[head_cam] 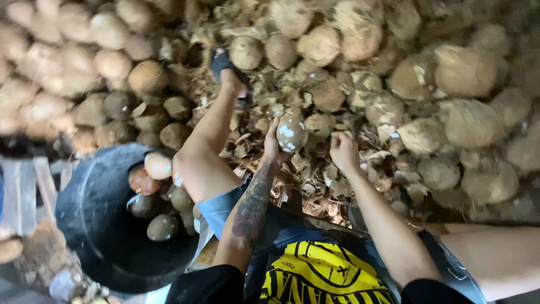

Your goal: The person repeatedly picks up coconuts from a large pile and uses a machete to peel away the fibrous husk. After removing the husk, the person places the peeled coconut into a large black container.

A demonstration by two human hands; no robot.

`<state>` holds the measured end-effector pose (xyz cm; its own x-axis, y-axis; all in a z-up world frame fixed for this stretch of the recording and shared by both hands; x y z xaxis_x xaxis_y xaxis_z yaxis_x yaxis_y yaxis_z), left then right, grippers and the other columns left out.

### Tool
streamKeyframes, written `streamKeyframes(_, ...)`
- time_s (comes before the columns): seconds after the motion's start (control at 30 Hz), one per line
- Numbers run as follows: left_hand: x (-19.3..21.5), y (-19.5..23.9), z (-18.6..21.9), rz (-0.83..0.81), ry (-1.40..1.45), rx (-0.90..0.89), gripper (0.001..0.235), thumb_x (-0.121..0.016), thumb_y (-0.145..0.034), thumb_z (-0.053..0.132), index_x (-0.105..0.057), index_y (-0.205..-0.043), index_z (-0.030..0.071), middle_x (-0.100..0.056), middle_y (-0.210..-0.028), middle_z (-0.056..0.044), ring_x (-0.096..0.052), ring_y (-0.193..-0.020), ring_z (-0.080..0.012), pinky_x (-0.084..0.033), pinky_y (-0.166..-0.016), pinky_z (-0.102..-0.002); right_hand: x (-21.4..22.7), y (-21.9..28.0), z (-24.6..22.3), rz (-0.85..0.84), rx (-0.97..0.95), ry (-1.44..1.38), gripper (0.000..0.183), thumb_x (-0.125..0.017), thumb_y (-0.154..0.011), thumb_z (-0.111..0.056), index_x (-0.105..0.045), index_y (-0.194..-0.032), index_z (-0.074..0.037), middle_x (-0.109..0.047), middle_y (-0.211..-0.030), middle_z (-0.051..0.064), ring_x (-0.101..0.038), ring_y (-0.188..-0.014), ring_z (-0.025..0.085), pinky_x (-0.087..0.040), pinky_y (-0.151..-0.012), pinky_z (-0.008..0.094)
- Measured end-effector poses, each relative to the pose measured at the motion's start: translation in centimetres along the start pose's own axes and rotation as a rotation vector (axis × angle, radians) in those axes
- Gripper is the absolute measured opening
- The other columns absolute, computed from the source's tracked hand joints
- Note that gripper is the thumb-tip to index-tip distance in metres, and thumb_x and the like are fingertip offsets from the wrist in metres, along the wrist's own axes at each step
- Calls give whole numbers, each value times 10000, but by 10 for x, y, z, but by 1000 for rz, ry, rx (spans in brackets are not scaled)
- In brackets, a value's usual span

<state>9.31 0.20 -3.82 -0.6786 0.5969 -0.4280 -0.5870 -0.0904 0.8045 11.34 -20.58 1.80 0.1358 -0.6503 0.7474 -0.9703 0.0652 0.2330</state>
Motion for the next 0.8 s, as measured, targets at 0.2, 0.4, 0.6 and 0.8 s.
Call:
streamKeyframes(0.2,20,59,101,-84,126,-212,1085,-785,-796,715,-391,-1650,176,-488,-1598,-253,-525,-1430,-453,-453,-1159,-646,-27,-22,-154,-392,197,-607,433,-588,-1127,-358,-588,-1498,-134,-630,-1409,300,-609,-1299,487,-585,-919,584)
streamKeyframes(0.4,64,184,244,-673,178,-562,890,-416,-1063,836,-448,-1660,177,-411,-1680,-209,-369,-1545,-486,-231,-1280,-695,-76,31,-328,-593,297,-889,373,-525,-1132,-400,-669,-1434,-236,-652,-1436,45,-659,-1248,216,-662,-867,352)
streamKeyframes(0.6,203,241,286,-455,314,-687,981,-354,-934,780,-377,-1655,116,-468,-1649,-196,-457,-1517,-348,-341,-1283,-505,-210,117,-433,-847,343,-938,338,-474,-1075,-286,-724,-1282,-191,-769,-1276,56,-746,-1104,183,-660,-809,365)
streamKeyframes(0.8,346,195,246,51,397,-522,1105,-399,-778,1054,-566,-1539,270,-551,-1533,-126,-552,-1323,-447,-563,-951,-673,-359,192,-407,-997,-114,-715,530,-784,-924,-498,-731,-1228,-67,-759,-1084,135,-772,-828,295,-661,-561,439)
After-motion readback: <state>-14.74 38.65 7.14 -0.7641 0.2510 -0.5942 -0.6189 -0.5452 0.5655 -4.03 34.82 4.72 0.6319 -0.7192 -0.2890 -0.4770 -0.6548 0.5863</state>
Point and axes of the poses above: each hand's wrist, its own y-axis away from the middle knuckle, its own x-axis out of the back of the hand, z = x × y, the point moved 10 cm from there along -y, towards the middle knuckle
